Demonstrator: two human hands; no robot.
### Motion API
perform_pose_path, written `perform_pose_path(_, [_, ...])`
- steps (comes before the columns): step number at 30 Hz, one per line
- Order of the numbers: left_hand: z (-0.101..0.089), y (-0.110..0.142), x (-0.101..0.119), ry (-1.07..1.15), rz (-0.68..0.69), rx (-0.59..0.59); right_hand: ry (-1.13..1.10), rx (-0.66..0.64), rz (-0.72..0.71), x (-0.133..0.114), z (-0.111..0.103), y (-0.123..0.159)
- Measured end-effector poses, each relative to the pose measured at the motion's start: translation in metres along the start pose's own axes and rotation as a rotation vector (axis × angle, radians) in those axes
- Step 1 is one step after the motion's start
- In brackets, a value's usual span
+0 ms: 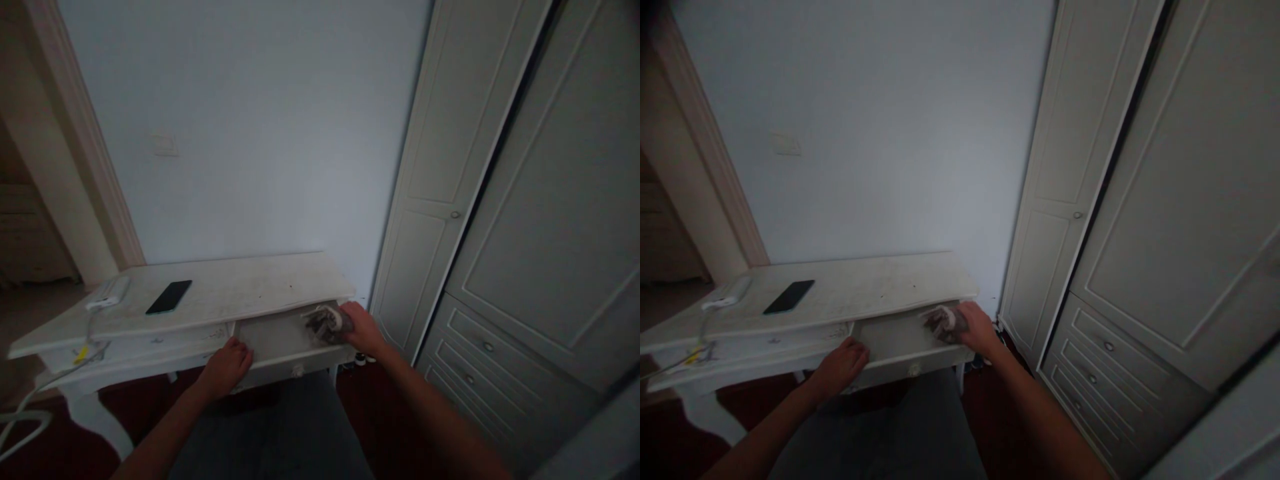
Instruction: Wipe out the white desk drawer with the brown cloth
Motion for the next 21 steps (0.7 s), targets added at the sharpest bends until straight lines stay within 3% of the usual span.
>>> perform_pose_path(2, [0.002,0.000,0.001,-0.021,0.022,0.010,-0.011,0.275,0.110,0.024,-0.021,0.032])
perform_pose_path(3, [0.003,0.000,0.001,-0.031,0.031,0.014,-0.001,0.388,0.149,0.030,-0.022,0.052])
perform_pose_path(5, [0.004,-0.001,0.001,-0.041,0.044,0.016,0.019,0.504,0.164,0.028,0.001,0.085])
perform_pose_path(8, [0.002,-0.001,0.002,-0.048,0.053,0.020,0.019,0.590,0.184,0.003,0.059,0.109])
perform_pose_path(11, [-0.001,0.000,0.002,-0.050,0.046,0.030,0.016,0.578,0.222,-0.033,0.109,0.100])
perform_pose_path(14, [-0.002,0.001,0.003,-0.059,0.044,0.041,-0.005,0.481,0.234,-0.060,0.132,0.082])
perform_pose_path(18, [-0.001,0.002,0.006,-0.063,0.073,0.032,0.043,0.264,0.117,-0.069,0.133,0.074])
perform_pose_path(21, [-0.001,0.001,0.005,-0.060,0.064,0.037,0.079,0.176,0.120,-0.045,0.120,0.087])
Point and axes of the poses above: each hand's wrist, its own y-axis away from the middle knuckle, its own z-axis out of the palm, x = y × z, the point moved 10 cm from there along -y, towards the middle knuckle, and after that the axes turned 5 degrees about -x, right-handed, at the moved point
